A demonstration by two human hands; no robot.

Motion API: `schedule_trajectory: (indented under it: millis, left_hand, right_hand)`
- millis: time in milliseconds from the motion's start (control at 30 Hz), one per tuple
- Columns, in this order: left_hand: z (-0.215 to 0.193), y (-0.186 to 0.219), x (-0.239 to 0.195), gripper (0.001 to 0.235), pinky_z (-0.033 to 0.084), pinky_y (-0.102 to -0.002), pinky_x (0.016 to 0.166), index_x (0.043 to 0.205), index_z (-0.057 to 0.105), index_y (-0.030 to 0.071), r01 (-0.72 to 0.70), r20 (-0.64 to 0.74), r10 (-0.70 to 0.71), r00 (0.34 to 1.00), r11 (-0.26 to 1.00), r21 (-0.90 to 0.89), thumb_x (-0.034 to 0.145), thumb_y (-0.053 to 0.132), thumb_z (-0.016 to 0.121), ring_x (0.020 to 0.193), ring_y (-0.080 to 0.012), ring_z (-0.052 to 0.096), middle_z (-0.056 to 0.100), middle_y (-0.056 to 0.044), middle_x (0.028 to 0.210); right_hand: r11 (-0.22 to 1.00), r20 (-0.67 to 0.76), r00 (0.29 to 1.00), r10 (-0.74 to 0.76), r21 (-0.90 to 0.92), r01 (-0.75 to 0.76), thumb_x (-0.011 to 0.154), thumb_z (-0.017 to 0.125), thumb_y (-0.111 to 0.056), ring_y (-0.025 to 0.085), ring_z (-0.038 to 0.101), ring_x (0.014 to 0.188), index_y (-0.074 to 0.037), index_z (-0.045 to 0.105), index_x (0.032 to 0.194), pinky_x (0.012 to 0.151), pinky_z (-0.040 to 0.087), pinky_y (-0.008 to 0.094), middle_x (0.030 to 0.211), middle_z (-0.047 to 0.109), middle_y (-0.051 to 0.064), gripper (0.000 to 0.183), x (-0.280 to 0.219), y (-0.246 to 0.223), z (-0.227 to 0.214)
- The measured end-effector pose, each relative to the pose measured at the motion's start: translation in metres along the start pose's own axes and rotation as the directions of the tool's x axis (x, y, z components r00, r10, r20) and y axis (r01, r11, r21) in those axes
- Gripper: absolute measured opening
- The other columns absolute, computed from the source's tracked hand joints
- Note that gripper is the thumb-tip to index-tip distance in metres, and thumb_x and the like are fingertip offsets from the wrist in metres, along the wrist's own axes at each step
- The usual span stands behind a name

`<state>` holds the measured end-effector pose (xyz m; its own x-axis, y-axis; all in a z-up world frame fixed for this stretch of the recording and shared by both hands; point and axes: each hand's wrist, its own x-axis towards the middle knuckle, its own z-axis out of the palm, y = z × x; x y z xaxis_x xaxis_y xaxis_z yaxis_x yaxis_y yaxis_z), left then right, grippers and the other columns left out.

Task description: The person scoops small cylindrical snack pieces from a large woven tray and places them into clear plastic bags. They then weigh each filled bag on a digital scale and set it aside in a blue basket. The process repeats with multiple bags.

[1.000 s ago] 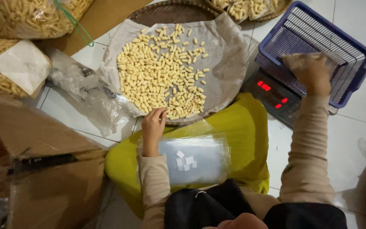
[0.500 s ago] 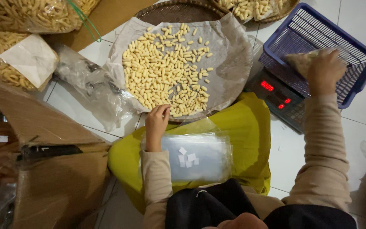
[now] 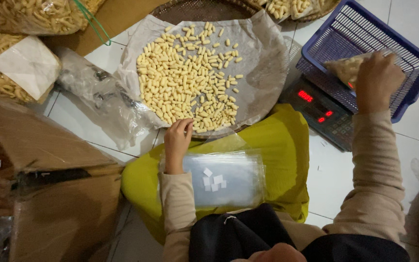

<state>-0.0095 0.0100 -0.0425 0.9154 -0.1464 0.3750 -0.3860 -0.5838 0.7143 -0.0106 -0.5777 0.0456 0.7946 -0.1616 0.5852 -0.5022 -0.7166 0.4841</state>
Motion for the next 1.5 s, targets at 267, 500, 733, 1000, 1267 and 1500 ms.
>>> schedule_trajectory:
  millis: [267, 500, 733, 1000, 1267, 1500]
  left_hand:
    - [0.0, 0.001, 0.003, 0.01, 0.056, -0.04, 0.077, 0.105, 0.073, 0.01, -0.017, 0.006, 0.017, 1.0, 1.0, 0.012, 0.095, 0.012, 0.07, 0.089, -0.0307, 0.071, 0.074, -0.008, 0.099]
    - [-0.001, 0.002, 0.0, 0.011, 0.055, -0.041, 0.076, 0.104, 0.073, 0.009, 0.018, 0.031, -0.018, 0.999, 1.0, 0.013, 0.094, 0.013, 0.07, 0.089, -0.0335, 0.07, 0.074, -0.01, 0.101]
    - [-0.002, 0.001, 0.002, 0.011, 0.055, -0.041, 0.076, 0.104, 0.072, 0.008, 0.016, 0.046, -0.017, 0.999, 1.0, 0.023, 0.095, 0.013, 0.07, 0.09, -0.0338, 0.07, 0.074, -0.011, 0.1]
    - [0.003, -0.003, -0.001, 0.011, 0.055, -0.041, 0.078, 0.104, 0.072, 0.008, 0.001, 0.042, -0.003, 0.999, 0.999, 0.045, 0.094, 0.013, 0.07, 0.091, -0.0333, 0.07, 0.074, -0.01, 0.1]
    - [0.005, -0.004, 0.001, 0.011, 0.055, -0.042, 0.078, 0.105, 0.072, 0.009, 0.006, 0.053, -0.009, 0.999, 0.999, 0.054, 0.095, 0.013, 0.07, 0.091, -0.0338, 0.07, 0.074, -0.01, 0.1]
    - [0.006, -0.005, 0.0, 0.01, 0.055, -0.042, 0.077, 0.104, 0.072, 0.01, 0.001, 0.053, -0.004, 0.999, 0.998, 0.057, 0.095, 0.014, 0.069, 0.09, -0.0342, 0.069, 0.074, -0.01, 0.099]
  right_hand:
    - [0.993, -0.151, 0.981, 0.119, 0.034, -0.115, 0.089, 0.066, -0.01, 0.014, 0.064, 0.061, -0.011, 0.063, 0.083, 0.046, 0.049, 0.026, 0.089, 0.067, 0.003, 0.007, 0.011, -0.011, -0.076]
    - [0.571, -0.247, 0.967, -0.056, 0.787, 0.234, 0.096, 0.067, -0.002, 0.032, 0.066, 0.077, -0.009, 0.065, 0.099, 0.066, 0.054, 0.043, 0.088, 0.065, 0.012, 0.007, -0.009, -0.145, -0.118]
    - [0.043, -0.134, 0.911, -0.39, 0.986, 0.163, 0.091, 0.074, -0.015, 0.035, 0.072, 0.091, -0.005, 0.065, 0.117, 0.081, 0.056, 0.04, 0.112, 0.07, 0.019, 0.029, -0.069, -0.326, -0.144]
    - [0.193, 0.025, 0.979, -0.203, 0.981, 0.015, 0.095, 0.074, -0.009, 0.033, 0.072, 0.091, -0.005, 0.071, 0.115, 0.08, 0.058, 0.042, 0.107, 0.071, 0.015, 0.021, -0.039, -0.252, -0.094]
    - [0.481, -0.074, 0.879, 0.472, 0.857, -0.187, 0.102, 0.061, 0.007, 0.032, 0.067, 0.097, 0.0, 0.068, 0.108, 0.086, 0.053, 0.042, 0.103, 0.068, 0.015, 0.012, -0.058, -0.059, -0.091]
    - [0.801, 0.416, 0.892, -0.175, 0.588, -0.117, 0.102, 0.062, -0.017, 0.034, 0.07, 0.097, -0.005, 0.069, 0.115, 0.084, 0.054, 0.044, 0.11, 0.072, 0.016, 0.019, 0.015, -0.003, -0.054]
